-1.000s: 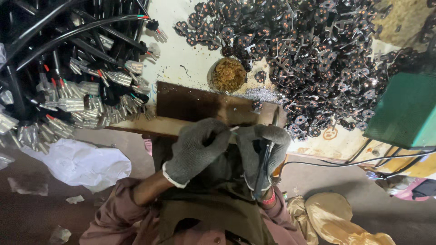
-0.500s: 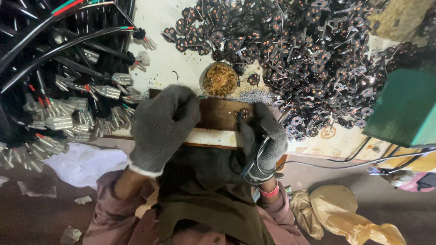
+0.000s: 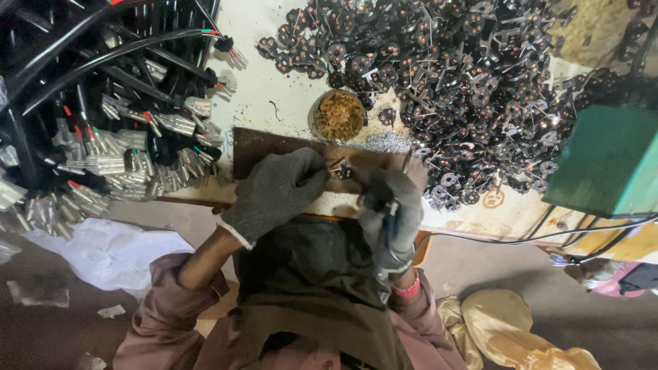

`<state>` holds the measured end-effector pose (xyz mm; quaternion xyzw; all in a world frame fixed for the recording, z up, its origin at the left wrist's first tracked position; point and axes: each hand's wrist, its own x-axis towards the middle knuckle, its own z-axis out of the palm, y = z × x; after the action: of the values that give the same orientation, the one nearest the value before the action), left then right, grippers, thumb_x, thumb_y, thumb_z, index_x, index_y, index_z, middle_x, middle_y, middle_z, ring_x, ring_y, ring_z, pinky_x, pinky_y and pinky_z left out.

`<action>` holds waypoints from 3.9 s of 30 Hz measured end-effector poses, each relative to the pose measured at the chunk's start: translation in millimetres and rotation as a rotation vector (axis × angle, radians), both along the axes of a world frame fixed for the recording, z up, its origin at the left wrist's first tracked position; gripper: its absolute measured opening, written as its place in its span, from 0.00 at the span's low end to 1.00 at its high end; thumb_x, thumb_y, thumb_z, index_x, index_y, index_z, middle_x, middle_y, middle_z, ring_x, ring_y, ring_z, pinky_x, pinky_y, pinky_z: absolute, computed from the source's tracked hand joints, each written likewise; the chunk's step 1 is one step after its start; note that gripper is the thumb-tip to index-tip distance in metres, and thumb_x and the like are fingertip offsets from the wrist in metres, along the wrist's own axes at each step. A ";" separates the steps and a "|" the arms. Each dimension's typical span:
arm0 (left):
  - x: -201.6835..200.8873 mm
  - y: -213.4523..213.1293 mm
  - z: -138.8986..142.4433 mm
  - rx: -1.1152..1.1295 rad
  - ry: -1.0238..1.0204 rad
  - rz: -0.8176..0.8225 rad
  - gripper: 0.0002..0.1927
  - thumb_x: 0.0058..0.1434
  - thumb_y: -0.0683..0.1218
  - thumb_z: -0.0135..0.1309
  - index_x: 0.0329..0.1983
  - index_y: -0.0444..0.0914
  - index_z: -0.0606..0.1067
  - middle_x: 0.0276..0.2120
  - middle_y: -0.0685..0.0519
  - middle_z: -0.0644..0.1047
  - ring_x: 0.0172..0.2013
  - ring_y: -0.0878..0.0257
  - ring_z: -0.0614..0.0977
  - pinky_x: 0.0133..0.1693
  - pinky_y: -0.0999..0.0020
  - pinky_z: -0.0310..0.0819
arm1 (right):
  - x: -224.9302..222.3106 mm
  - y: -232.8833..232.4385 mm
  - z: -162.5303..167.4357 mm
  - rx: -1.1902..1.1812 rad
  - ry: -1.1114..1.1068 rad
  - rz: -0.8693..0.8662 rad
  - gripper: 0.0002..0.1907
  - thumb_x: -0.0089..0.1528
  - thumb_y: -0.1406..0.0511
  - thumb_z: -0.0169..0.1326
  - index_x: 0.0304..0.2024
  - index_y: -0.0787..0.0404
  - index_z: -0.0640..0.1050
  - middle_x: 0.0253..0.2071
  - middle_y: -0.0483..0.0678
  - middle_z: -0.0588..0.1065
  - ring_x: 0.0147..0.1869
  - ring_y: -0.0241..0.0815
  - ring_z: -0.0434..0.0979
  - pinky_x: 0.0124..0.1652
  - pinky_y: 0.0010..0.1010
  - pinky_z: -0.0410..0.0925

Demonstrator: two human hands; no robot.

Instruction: The person sits at a workbench assembling electrical plug connectors. They pick up a connector body and wires, position the wire ends into the connector, and use a handheld tool to work on each connector, placing finished units with a large pile of completed connectors on the bench.

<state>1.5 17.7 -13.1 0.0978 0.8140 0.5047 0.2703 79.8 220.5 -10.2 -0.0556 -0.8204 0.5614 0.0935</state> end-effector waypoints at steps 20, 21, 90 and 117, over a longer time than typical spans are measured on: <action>20.8 17.4 0.7 -0.116 0.387 -0.024 0.06 0.66 0.46 0.56 0.39 0.39 0.74 0.26 0.45 0.78 0.24 0.48 0.81 0.25 0.54 0.73 | 86.2 48.2 -50.0 0.092 -0.187 0.109 0.19 0.59 0.67 0.62 0.52 0.65 0.79 0.49 0.53 0.81 0.53 0.47 0.83 0.52 0.38 0.76; 21.1 16.7 -0.4 -0.096 0.374 -0.014 0.06 0.66 0.46 0.56 0.40 0.39 0.74 0.27 0.46 0.78 0.24 0.48 0.81 0.26 0.54 0.74 | 90.4 48.2 -53.0 -0.218 -0.295 -0.003 0.20 0.58 0.65 0.61 0.52 0.65 0.79 0.49 0.53 0.82 0.51 0.46 0.84 0.51 0.37 0.76; 19.7 21.6 -8.4 -0.178 0.434 -0.129 0.07 0.59 0.47 0.58 0.39 0.42 0.75 0.27 0.49 0.77 0.25 0.49 0.81 0.25 0.51 0.72 | 23.3 24.9 -11.8 0.239 0.125 0.316 0.20 0.53 0.71 0.69 0.46 0.62 0.77 0.41 0.53 0.80 0.42 0.53 0.84 0.42 0.37 0.76; 18.6 21.3 -5.9 -0.187 0.323 -0.150 0.05 0.63 0.48 0.57 0.36 0.43 0.75 0.27 0.49 0.78 0.26 0.49 0.82 0.26 0.52 0.74 | 34.6 30.7 -12.1 0.273 0.016 0.263 0.14 0.57 0.69 0.65 0.44 0.63 0.78 0.41 0.55 0.81 0.43 0.51 0.84 0.44 0.37 0.76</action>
<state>20.1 39.0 -19.0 0.2124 0.8806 0.3830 0.1810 114.4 251.3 -22.3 0.0697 -0.8883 0.4527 0.0324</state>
